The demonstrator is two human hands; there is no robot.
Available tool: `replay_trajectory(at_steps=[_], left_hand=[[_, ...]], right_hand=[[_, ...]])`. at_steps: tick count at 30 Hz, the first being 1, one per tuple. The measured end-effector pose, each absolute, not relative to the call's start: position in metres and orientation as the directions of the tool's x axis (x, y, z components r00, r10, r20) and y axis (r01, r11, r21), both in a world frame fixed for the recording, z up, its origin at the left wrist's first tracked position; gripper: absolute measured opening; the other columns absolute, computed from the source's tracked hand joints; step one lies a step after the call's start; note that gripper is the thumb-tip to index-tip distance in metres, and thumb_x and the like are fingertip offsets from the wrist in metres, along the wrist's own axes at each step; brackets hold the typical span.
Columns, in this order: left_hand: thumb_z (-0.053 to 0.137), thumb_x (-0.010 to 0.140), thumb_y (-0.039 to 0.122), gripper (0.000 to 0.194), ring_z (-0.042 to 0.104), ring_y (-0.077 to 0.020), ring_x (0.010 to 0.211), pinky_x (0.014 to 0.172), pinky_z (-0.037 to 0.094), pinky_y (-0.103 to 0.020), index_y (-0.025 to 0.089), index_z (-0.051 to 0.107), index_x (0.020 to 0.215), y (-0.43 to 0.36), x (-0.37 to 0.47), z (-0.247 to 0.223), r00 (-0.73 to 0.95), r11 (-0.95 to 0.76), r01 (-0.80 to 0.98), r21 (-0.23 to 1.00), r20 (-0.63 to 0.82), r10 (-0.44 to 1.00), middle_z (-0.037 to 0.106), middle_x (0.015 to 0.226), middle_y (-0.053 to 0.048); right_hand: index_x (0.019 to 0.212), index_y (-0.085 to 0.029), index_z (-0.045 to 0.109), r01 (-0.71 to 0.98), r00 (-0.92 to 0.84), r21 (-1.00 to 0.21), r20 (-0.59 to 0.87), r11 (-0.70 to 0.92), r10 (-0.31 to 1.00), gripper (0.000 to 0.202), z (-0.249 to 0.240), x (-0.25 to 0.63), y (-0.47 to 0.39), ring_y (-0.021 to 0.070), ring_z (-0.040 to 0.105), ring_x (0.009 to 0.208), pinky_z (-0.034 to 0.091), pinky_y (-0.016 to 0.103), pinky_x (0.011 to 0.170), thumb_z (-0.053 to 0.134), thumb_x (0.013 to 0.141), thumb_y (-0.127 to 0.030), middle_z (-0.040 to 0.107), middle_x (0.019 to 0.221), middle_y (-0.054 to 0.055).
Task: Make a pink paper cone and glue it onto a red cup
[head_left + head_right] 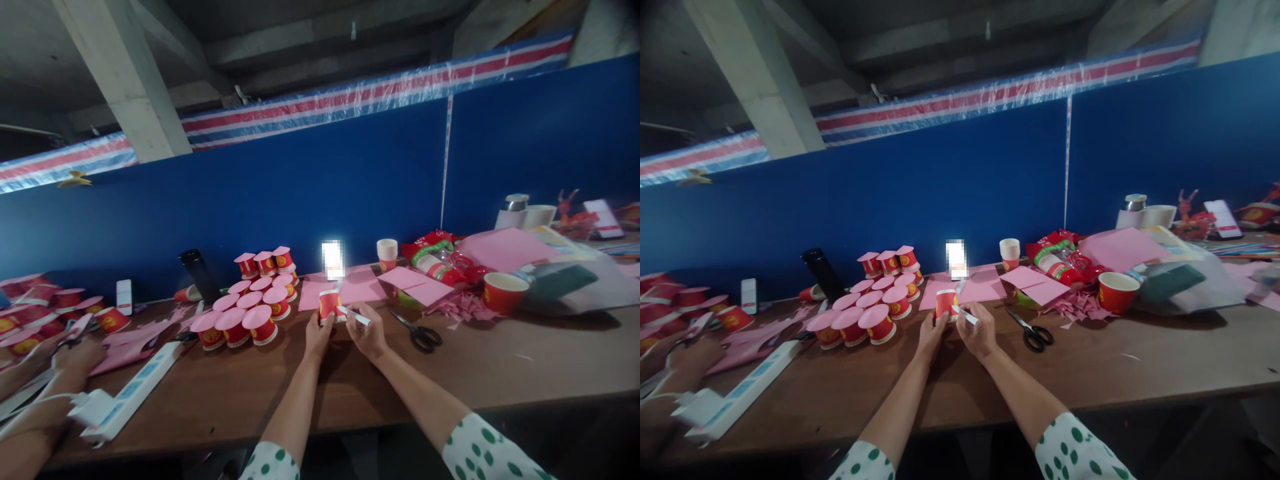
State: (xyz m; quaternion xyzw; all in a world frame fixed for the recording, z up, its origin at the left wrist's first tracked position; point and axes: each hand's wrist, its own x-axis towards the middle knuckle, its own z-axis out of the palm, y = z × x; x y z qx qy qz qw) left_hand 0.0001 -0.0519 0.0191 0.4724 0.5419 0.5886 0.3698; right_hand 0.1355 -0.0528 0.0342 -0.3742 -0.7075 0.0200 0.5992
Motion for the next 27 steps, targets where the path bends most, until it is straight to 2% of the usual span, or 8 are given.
replay_trajectory(at_steps=[17,27], left_hand=[[0.062,0.068,0.046,0.049,0.062,-0.0198,0.076,0.063,0.049,-0.026,0.014,0.059,0.105,-0.054,0.001,0.023,-0.31,-0.117,0.125,0.985,0.15,0.939,0.067,0.089,-0.01],[0.056,0.071,0.049,0.047,0.06,-0.0173,0.066,0.058,0.047,-0.025,0.013,0.059,0.101,-0.048,-0.003,0.015,-0.256,-0.185,0.256,0.949,0.251,0.933,0.065,0.079,-0.008]], right_hand=[[0.072,-0.019,0.054,0.495,-0.003,-0.498,0.818,0.712,0.575,0.016,0.035,0.136,-0.053,0.0139,0.053,0.063,0.042,0.024,0.06,0.043,0.082,-0.024,0.058,0.069,0.003],[0.074,-0.019,0.055,0.489,-0.009,-0.501,0.816,0.715,0.578,0.014,0.033,0.136,-0.053,0.0149,0.054,0.065,0.043,0.025,0.063,0.043,0.082,-0.024,0.059,0.07,0.003]])
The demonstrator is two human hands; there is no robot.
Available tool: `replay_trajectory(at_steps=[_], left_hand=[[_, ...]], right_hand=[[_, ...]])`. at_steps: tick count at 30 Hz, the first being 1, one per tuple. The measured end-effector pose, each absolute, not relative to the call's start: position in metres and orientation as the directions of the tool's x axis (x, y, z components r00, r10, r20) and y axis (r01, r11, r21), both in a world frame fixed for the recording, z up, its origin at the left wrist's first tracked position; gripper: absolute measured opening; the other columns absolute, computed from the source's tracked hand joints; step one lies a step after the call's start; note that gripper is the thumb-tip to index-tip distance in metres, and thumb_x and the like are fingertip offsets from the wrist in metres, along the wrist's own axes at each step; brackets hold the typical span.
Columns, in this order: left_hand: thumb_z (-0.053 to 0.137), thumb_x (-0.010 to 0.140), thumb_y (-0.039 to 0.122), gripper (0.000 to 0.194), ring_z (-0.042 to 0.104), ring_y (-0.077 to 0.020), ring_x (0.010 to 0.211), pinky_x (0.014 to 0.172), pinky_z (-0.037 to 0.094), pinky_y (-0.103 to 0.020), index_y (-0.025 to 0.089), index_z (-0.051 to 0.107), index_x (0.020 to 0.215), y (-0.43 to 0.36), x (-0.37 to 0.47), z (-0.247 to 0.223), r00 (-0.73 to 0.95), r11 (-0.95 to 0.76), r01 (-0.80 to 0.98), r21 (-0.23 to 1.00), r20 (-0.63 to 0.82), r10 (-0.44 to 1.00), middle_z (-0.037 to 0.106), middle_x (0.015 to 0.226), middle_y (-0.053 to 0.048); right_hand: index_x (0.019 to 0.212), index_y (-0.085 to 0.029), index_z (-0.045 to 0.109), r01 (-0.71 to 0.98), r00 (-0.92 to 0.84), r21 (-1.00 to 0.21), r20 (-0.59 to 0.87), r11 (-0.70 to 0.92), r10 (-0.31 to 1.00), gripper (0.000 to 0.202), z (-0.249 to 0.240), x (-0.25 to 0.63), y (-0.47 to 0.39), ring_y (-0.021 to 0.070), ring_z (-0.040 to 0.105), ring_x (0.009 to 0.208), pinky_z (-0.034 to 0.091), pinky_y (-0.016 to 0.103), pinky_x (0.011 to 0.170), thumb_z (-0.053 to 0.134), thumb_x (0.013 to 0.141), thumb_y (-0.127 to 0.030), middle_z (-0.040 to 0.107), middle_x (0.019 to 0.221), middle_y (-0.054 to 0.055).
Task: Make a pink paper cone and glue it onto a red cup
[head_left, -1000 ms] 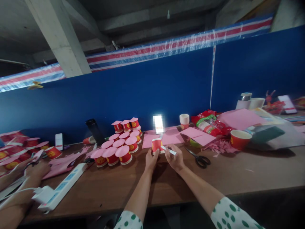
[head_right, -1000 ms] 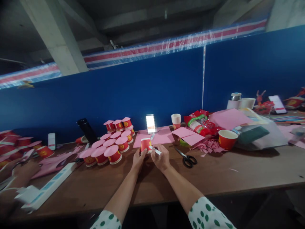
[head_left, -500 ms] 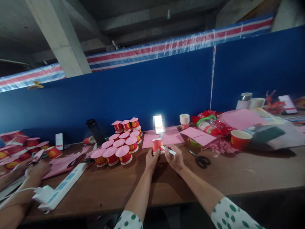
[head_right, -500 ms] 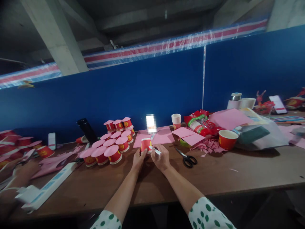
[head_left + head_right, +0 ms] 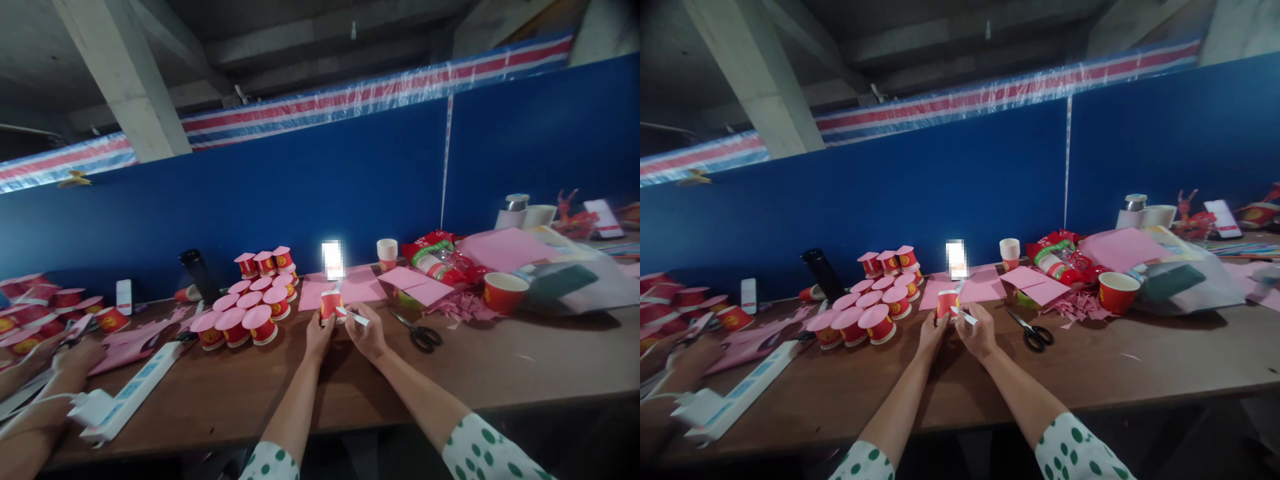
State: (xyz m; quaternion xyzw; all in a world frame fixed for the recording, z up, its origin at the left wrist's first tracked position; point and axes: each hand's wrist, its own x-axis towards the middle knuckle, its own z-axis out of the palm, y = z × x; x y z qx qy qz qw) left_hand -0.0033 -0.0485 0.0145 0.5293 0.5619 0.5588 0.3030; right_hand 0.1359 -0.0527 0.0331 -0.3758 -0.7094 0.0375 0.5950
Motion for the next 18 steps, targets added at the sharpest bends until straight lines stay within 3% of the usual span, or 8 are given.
replay_trajectory(at_steps=[11,18], left_hand=[[0.055,0.073,0.046,0.043,0.059,-0.0179,0.071,0.065,0.044,-0.025,0.013,0.059,0.1,-0.0508,-0.0031,0.0189,-0.238,-0.199,0.378,0.904,0.303,0.923,0.065,0.081,-0.007],[0.06,0.069,0.046,0.045,0.061,-0.0193,0.071,0.064,0.047,-0.027,0.015,0.06,0.102,-0.0513,-0.0015,0.0156,-0.276,-0.18,0.175,0.968,0.224,0.935,0.066,0.083,-0.008]], right_hand=[[0.075,-0.018,0.056,0.471,-0.016,-0.517,0.805,0.714,0.593,0.015,0.0312,0.1352,-0.0523,0.0141,0.055,0.065,0.044,0.024,0.063,0.044,0.082,-0.024,0.059,0.072,0.003],[0.087,-0.018,0.055,0.389,0.073,-0.623,0.756,0.679,0.651,0.015,0.0321,0.1371,-0.0512,0.0146,0.058,0.072,0.046,0.024,0.068,0.042,0.084,-0.025,0.061,0.078,0.004]])
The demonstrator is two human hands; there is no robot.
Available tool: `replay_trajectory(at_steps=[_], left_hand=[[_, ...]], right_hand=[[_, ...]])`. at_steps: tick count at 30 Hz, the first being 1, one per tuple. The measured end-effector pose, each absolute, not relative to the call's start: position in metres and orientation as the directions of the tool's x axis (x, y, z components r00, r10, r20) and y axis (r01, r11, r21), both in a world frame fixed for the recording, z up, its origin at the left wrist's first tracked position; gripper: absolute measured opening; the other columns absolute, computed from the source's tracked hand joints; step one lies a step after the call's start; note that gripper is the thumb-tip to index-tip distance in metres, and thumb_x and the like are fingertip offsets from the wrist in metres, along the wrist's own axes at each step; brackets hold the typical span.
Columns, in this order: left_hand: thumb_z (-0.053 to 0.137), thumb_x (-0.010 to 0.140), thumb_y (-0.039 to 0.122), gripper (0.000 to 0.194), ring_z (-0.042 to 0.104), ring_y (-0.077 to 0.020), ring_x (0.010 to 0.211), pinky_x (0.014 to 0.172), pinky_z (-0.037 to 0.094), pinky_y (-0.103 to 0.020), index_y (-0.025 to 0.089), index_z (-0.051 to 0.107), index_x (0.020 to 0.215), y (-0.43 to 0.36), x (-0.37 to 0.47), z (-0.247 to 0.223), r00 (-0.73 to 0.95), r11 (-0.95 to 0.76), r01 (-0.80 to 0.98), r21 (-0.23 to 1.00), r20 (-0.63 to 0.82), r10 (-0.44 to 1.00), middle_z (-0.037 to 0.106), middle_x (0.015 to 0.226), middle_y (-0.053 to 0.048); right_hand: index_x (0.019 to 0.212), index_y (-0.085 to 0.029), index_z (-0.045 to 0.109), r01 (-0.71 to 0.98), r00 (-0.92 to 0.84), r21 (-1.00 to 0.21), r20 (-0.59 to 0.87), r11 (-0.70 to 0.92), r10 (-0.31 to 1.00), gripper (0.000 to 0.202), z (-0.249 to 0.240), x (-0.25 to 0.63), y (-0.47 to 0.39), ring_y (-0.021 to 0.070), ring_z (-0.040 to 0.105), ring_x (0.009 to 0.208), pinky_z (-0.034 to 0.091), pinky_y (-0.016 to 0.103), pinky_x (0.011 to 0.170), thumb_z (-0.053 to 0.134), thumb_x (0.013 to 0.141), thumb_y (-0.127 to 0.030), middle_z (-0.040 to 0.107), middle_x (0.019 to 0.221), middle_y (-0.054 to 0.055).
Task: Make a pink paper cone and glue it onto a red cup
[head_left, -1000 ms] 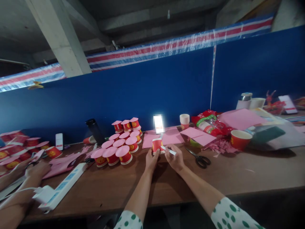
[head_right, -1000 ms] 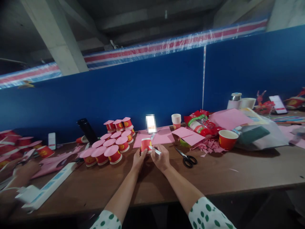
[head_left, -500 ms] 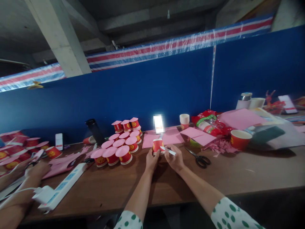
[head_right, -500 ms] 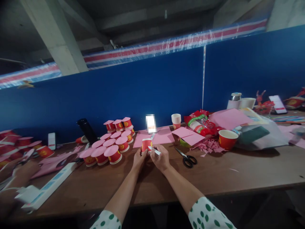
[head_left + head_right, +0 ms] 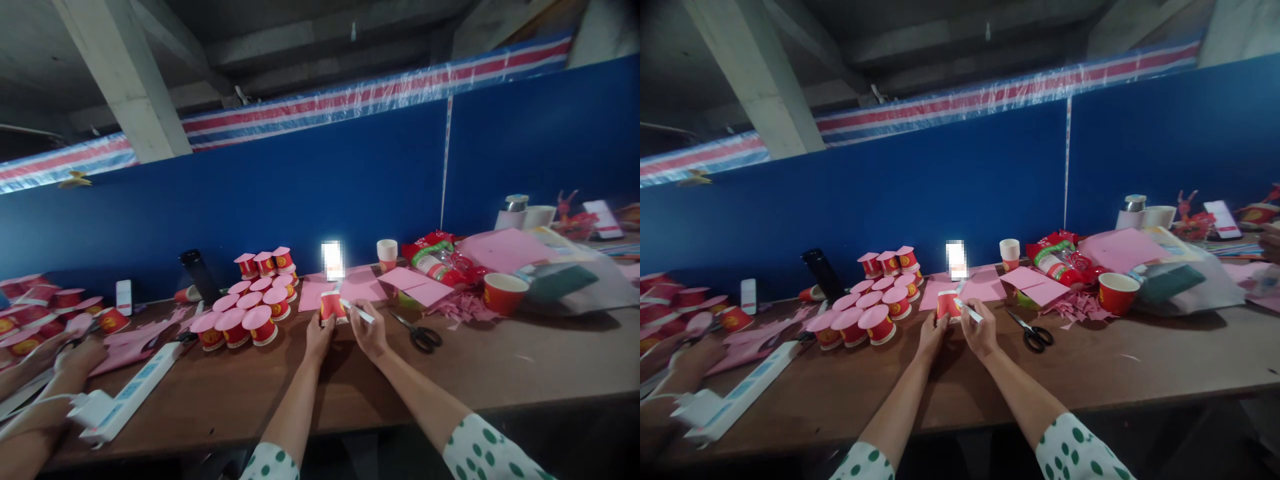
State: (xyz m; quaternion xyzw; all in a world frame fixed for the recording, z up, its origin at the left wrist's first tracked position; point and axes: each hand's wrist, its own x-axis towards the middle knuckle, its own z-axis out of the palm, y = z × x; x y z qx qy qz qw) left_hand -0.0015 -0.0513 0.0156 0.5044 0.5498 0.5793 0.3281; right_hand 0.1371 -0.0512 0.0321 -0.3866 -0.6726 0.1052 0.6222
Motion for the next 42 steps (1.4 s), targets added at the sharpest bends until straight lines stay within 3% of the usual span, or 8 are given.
replay_trajectory(at_steps=[5,11,16,29,37,42], left_hand=[[0.059,0.07,0.048,0.047,0.062,-0.021,0.079,0.066,0.048,-0.028,0.015,0.059,0.103,-0.051,-0.001,0.016,-0.266,-0.222,0.053,0.974,0.228,0.936,0.066,0.091,-0.009],[0.062,0.07,0.043,0.052,0.06,-0.021,0.091,0.08,0.046,-0.032,0.015,0.053,0.112,-0.05,-0.001,0.013,-0.268,-0.292,-0.134,0.947,0.249,0.931,0.063,0.104,-0.011],[0.065,0.067,0.042,0.052,0.061,-0.0192,0.088,0.08,0.047,-0.034,0.015,0.046,0.109,-0.048,0.0,0.011,-0.312,-0.276,-0.238,0.931,0.196,0.93,0.059,0.106,-0.011],[0.061,0.07,0.043,0.044,0.061,-0.0192,0.089,0.082,0.046,-0.034,0.017,0.05,0.104,-0.044,-0.002,0.007,-0.294,-0.316,-0.232,0.92,0.244,0.924,0.061,0.101,-0.008],[0.065,0.067,0.044,0.052,0.056,-0.0236,0.102,0.086,0.044,-0.034,0.015,0.055,0.109,-0.045,-0.002,0.012,-0.314,-0.257,-0.219,0.941,0.181,0.932,0.061,0.11,-0.011],[0.065,0.067,0.043,0.054,0.057,-0.0214,0.101,0.081,0.046,-0.031,0.019,0.05,0.113,-0.044,-0.003,0.01,-0.312,-0.269,-0.198,0.942,0.2,0.929,0.058,0.113,-0.01]], right_hand=[[0.101,-0.019,0.055,0.416,0.082,-0.643,0.731,0.644,0.677,0.023,0.031,0.136,-0.048,0.0167,0.061,0.084,0.046,0.025,0.075,0.039,0.088,-0.028,0.064,0.093,0.006],[0.107,-0.022,0.056,0.481,0.002,-0.649,0.673,0.59,0.74,0.026,0.022,0.132,-0.043,0.0167,0.063,0.083,0.047,0.024,0.071,0.039,0.089,-0.032,0.066,0.099,0.004],[0.104,-0.023,0.058,0.51,-0.06,-0.617,0.67,0.6,0.74,0.026,0.019,0.132,-0.042,0.0178,0.063,0.085,0.048,0.025,0.072,0.04,0.087,-0.031,0.067,0.097,0.004],[0.11,-0.023,0.056,0.446,-0.119,-0.561,0.735,0.698,0.667,0.029,0.023,0.132,-0.045,0.0174,0.061,0.093,0.048,0.026,0.08,0.041,0.085,-0.022,0.065,0.102,0.004],[0.111,-0.02,0.055,0.448,-0.114,-0.561,0.737,0.696,0.667,0.03,0.017,0.132,-0.04,0.0188,0.06,0.095,0.048,0.029,0.082,0.043,0.084,-0.022,0.063,0.105,0.007],[0.11,-0.02,0.056,0.462,-0.098,-0.562,0.737,0.687,0.669,0.03,0.016,0.132,-0.039,0.019,0.06,0.095,0.048,0.029,0.082,0.043,0.083,-0.022,0.064,0.104,0.007]])
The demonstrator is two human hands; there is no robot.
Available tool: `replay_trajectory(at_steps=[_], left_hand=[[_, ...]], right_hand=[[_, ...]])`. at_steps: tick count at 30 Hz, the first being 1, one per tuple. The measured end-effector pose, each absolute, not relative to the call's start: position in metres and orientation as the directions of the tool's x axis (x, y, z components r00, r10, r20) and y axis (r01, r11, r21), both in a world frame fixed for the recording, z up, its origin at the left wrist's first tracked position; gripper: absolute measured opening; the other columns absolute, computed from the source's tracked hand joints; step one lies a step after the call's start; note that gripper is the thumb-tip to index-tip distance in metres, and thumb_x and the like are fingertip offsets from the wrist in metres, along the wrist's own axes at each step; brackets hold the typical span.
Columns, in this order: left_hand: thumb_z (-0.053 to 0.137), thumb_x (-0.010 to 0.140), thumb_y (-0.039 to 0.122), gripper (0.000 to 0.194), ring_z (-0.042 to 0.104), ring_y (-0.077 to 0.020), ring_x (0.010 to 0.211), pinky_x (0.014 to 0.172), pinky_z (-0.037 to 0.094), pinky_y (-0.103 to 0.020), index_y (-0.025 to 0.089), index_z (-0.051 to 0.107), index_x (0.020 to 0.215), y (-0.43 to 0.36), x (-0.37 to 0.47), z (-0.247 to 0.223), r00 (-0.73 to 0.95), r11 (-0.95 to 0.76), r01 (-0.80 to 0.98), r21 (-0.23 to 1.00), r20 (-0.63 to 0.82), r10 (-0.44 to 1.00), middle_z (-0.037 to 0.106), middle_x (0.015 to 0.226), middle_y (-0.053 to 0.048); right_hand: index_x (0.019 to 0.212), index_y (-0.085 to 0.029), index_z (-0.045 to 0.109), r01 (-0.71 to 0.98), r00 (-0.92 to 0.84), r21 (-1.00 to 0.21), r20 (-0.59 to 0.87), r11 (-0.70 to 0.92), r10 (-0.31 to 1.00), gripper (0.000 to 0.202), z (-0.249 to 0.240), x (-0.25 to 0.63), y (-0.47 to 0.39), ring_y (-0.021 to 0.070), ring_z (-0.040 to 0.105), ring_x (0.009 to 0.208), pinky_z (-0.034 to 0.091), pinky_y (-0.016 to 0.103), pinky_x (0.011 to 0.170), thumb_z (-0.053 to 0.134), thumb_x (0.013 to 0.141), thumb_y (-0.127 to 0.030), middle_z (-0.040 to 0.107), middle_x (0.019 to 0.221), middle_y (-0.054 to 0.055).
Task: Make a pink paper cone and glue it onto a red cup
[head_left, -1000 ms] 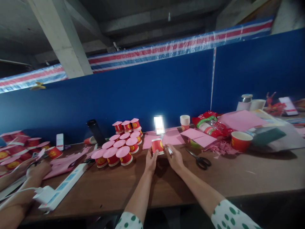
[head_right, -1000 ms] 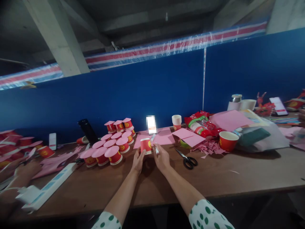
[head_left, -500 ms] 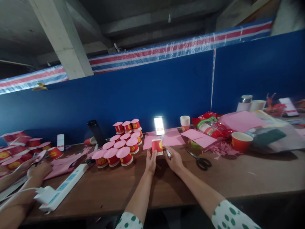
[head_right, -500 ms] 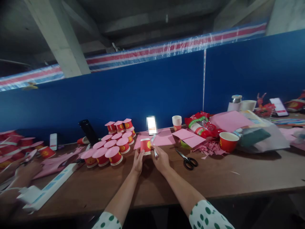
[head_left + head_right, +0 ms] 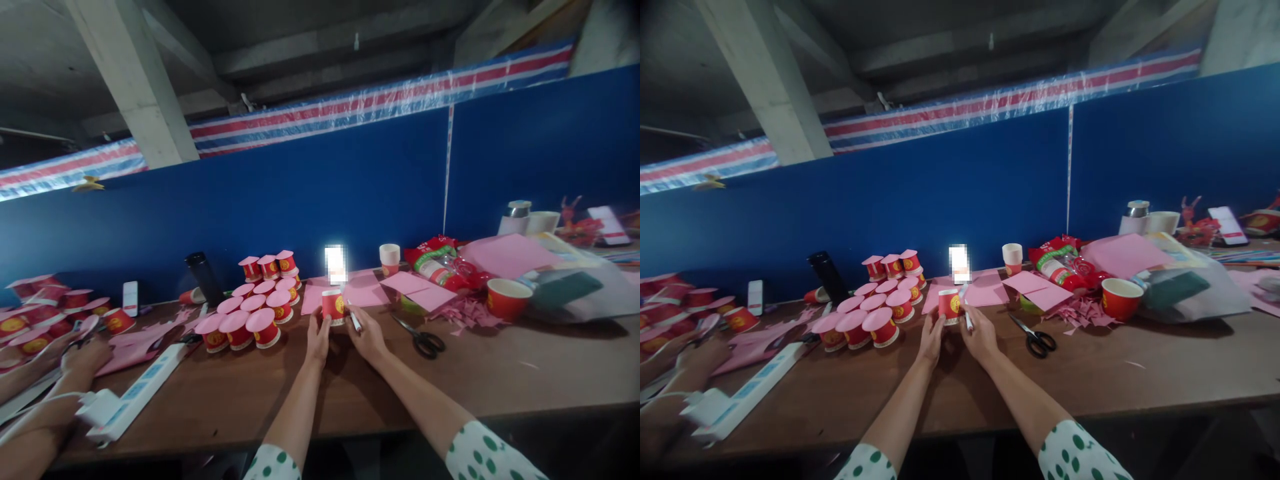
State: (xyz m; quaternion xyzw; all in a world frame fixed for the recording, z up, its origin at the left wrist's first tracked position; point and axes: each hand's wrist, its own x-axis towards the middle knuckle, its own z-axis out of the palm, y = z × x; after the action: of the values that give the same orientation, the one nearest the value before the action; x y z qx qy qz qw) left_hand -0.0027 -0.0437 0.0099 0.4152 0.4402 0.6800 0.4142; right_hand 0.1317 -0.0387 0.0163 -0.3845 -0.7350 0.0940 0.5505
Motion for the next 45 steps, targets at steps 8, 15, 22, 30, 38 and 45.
replay_trajectory(at_steps=[8,15,22,30,38,45], left_hand=[[0.064,0.067,0.048,0.053,0.061,-0.0184,0.086,0.073,0.049,-0.03,0.017,0.049,0.107,-0.042,-0.002,0.008,-0.337,-0.24,-0.242,0.94,0.15,0.929,0.06,0.104,-0.011],[0.063,0.068,0.046,0.052,0.061,-0.019,0.088,0.075,0.048,-0.031,0.017,0.049,0.108,-0.045,-0.001,0.011,-0.32,-0.25,-0.23,0.94,0.169,0.932,0.059,0.106,-0.011],[0.065,0.068,0.043,0.049,0.058,-0.022,0.097,0.082,0.046,-0.033,0.015,0.052,0.106,-0.052,-0.002,0.016,-0.317,-0.287,-0.082,0.955,0.248,0.916,0.06,0.108,-0.012],[0.069,0.063,0.039,0.05,0.06,-0.0222,0.091,0.081,0.045,-0.035,0.015,0.057,0.105,-0.053,-0.003,0.02,-0.321,-0.28,-0.003,0.96,0.264,0.909,0.063,0.102,-0.012],[0.072,0.06,0.032,0.053,0.058,-0.0215,0.096,0.086,0.043,-0.035,0.014,0.054,0.106,-0.05,-0.002,0.018,-0.286,-0.328,-0.007,0.945,0.313,0.906,0.061,0.107,-0.012],[0.071,0.062,0.033,0.062,0.056,-0.022,0.102,0.089,0.041,-0.035,0.016,0.049,0.116,-0.049,-0.005,0.014,-0.341,-0.314,0.057,0.948,0.314,0.886,0.059,0.113,-0.013]], right_hand=[[0.11,-0.018,0.055,0.375,-0.06,-0.608,0.738,0.7,0.672,0.03,0.019,0.132,-0.037,0.0192,0.059,0.098,0.047,0.031,0.086,0.041,0.084,-0.02,0.063,0.107,0.009],[0.11,-0.019,0.055,0.34,-0.08,-0.627,0.724,0.701,0.686,0.029,0.02,0.132,-0.04,0.0183,0.058,0.099,0.045,0.03,0.089,0.04,0.085,-0.021,0.061,0.108,0.008],[0.11,-0.02,0.057,0.394,-0.078,-0.603,0.73,0.693,0.679,0.029,0.018,0.132,-0.039,0.0193,0.059,0.097,0.047,0.03,0.086,0.041,0.085,-0.022,0.064,0.102,0.007],[0.109,-0.021,0.056,0.424,-0.092,-0.573,0.743,0.701,0.663,0.029,0.02,0.133,-0.041,0.0185,0.059,0.095,0.047,0.029,0.084,0.04,0.085,-0.019,0.063,0.102,0.007],[0.107,-0.019,0.055,0.483,-0.042,-0.552,0.76,0.679,0.648,0.028,0.017,0.131,-0.037,0.0186,0.06,0.096,0.047,0.03,0.085,0.042,0.082,-0.02,0.063,0.104,0.008],[0.115,-0.021,0.052,0.547,-0.026,-0.569,0.722,0.614,0.692,0.035,0.015,0.133,-0.037,0.0188,0.061,0.092,0.05,0.029,0.078,0.043,0.081,-0.021,0.063,0.106,0.007]])
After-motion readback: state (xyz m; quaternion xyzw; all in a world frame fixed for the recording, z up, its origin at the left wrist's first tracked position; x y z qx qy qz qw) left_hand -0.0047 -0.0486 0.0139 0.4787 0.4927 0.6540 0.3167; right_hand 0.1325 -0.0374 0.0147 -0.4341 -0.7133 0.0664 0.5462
